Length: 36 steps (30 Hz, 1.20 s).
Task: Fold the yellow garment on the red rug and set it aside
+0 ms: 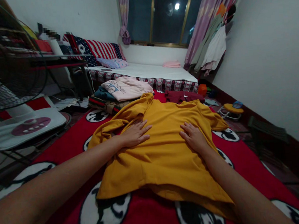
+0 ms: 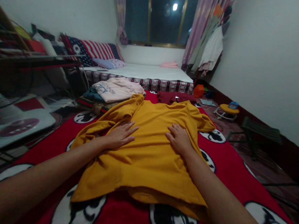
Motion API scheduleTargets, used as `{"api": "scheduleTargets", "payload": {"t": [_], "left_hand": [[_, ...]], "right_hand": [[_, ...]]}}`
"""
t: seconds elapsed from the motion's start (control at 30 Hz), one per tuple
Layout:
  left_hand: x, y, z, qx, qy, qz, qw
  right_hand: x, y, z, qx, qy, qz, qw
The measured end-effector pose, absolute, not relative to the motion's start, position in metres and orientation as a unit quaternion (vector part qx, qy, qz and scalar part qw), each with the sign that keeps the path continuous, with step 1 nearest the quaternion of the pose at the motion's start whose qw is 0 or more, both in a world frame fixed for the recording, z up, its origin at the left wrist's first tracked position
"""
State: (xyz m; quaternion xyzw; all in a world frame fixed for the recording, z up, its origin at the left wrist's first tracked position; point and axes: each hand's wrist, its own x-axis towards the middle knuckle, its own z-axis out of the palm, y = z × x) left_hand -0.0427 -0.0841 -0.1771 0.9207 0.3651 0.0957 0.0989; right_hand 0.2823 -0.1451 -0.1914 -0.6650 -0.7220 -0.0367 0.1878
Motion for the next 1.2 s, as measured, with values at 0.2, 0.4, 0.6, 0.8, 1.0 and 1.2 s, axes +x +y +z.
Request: {"api": "scheduleTargets", "payload": {"t": [0.2, 0.4, 0.6, 0.8, 1.0, 1.2], "left_hand": [[-0.027, -0.064, -0.141, 0.910, 0.389, 0.068, 0.126], [0.031, -0.023, -0.131, 0.881, 0.428, 0.156, 0.126], [0.072, 0.024, -0.153, 0.873, 0.454, 0.134, 0.119], [0.087, 0.059, -0.161, 0.853, 0.503, 0.095, 0.105], [0.091, 0.073, -0.167, 0.836, 0.536, 0.068, 0.098], [0.095, 0.054, -0.159, 0.839, 0.538, 0.053, 0.065]], "right_hand": [[0.269, -0.146, -0.190, -0.672, -0.720, -0.078, 0.151], [0.270, -0.147, -0.191, -0.653, -0.720, -0.038, 0.230], [0.280, -0.158, -0.175, -0.590, -0.622, 0.175, 0.485], [0.300, -0.173, -0.149, -0.600, -0.495, 0.289, 0.558], [0.323, -0.172, -0.153, -0.649, -0.517, 0.178, 0.528], [0.330, -0.166, -0.170, -0.650, -0.573, 0.133, 0.480]]}}
